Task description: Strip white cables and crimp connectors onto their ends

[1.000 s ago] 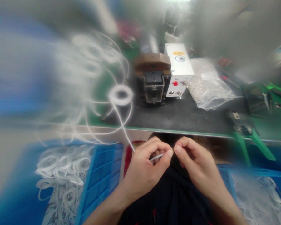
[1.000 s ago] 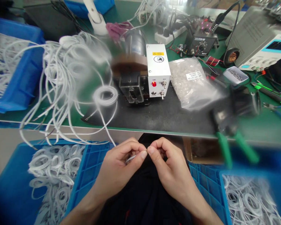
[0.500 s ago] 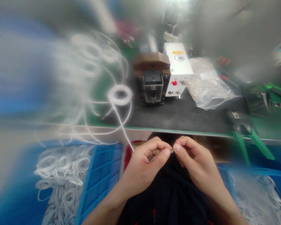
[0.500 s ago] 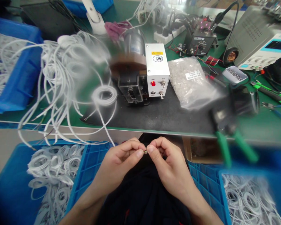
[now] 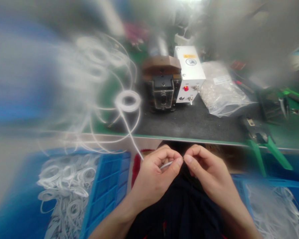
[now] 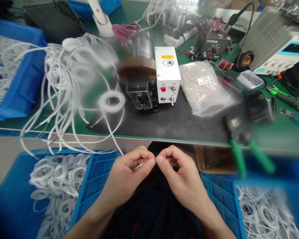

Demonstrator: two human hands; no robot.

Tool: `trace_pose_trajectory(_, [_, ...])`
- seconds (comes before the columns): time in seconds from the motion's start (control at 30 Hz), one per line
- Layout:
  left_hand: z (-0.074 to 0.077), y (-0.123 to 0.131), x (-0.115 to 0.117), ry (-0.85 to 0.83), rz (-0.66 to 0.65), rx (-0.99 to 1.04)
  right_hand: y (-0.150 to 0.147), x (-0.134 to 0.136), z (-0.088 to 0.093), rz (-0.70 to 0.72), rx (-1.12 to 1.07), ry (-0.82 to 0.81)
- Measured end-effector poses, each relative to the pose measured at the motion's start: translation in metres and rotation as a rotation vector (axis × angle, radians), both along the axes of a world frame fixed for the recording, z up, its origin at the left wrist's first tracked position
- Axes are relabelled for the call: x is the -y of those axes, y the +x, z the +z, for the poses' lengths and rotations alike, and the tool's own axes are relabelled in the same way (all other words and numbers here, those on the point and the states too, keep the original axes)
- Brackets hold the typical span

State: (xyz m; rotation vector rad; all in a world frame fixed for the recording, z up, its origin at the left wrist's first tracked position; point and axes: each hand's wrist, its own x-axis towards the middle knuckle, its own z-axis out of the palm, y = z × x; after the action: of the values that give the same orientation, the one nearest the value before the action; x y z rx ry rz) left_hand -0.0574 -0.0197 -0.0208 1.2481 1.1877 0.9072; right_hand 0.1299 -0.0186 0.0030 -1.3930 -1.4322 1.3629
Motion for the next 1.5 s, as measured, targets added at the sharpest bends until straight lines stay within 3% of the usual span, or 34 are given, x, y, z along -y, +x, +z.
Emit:
trace_pose_trajectory(0.27, [0.002, 0.003, 0.001, 0.137, -0.009, -0.135, 0.001, 0.000, -0.004, -0.026, 0.158, 0.156])
trace_pose_trajectory(0.43, [0.004, 0.002, -0.001, 0.178, -0.034, -0.146, 0.006, -0.006, -0.004, 0.043, 0.149, 0.135])
trace_pose_trajectory(0.97, [0.017, 0.016, -0.018, 0.277, -0.128, -0.181, 0.027, 0.000, 0.004, -0.038, 0.127, 0.105])
trace_pose_trajectory(1.37, [0.026, 0.054, -0.047, 0.250, -0.293, -0.221, 0.059, 0.003, 0.001, -0.224, 0.033, 0.017])
trace_pose_trajectory(1.5, [0.028, 0.070, -0.055, 0.270, -0.336, -0.229, 0.071, 0.003, -0.003, -0.295, 0.066, 0.079])
